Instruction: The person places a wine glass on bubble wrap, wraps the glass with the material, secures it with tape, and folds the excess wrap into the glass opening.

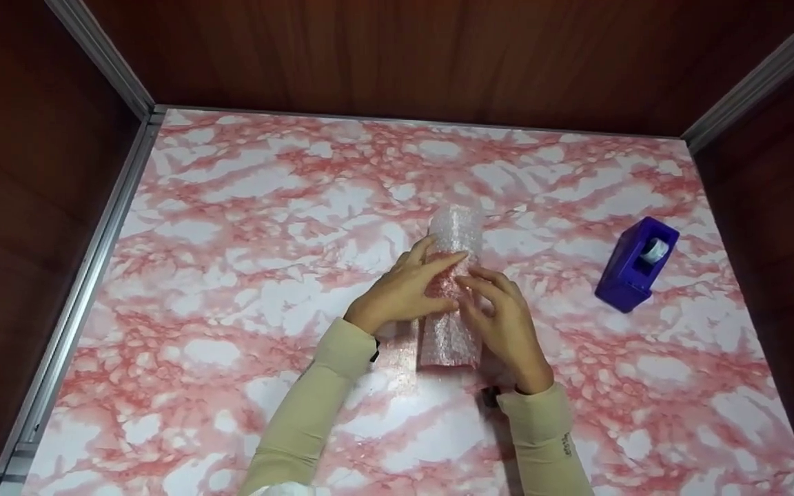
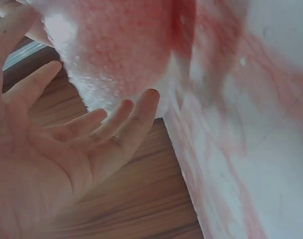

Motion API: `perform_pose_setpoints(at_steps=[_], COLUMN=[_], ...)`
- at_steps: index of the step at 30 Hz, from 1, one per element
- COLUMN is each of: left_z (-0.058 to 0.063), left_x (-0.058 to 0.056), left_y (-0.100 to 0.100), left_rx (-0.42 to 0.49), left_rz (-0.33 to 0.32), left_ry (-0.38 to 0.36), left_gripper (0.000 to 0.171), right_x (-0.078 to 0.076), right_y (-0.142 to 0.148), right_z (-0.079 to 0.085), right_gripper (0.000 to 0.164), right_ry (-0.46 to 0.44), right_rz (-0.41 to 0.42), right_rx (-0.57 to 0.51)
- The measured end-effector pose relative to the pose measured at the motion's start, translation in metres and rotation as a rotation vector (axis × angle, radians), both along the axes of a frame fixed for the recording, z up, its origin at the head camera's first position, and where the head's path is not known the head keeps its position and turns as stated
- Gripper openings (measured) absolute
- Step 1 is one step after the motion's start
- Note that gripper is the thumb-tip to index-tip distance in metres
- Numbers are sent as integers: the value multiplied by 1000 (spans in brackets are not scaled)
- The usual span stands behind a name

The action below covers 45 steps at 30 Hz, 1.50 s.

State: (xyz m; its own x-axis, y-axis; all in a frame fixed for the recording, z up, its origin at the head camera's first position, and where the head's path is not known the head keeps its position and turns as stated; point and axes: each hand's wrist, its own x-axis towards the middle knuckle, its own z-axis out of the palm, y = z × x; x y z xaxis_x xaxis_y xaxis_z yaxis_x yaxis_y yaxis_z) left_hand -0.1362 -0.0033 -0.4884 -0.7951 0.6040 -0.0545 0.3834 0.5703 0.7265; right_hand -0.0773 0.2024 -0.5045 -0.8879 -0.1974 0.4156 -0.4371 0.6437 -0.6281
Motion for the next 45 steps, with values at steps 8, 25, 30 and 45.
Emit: perform_pose_setpoints(at_steps=[8, 25, 30, 45], left_z=[-4, -10, -11, -9], left_x=[-5, 0, 2, 1], left_y=[6, -4, -6, -1], left_rx=[-51, -8, -10, -13], left_rz=[23, 62, 63, 2], left_ry=[-1, -183, -201, -166], left_gripper=[81, 81, 81, 82], right_x=[0, -21, -21, -17], right_y=[21, 176, 203, 213], right_z=[7, 26, 14, 21], right_gripper=[36, 26, 42, 23], right_ry=[-134, 2, -267, -560], right_rz=[46, -751, -896, -840], right_rx=[-65, -79, -125, -938])
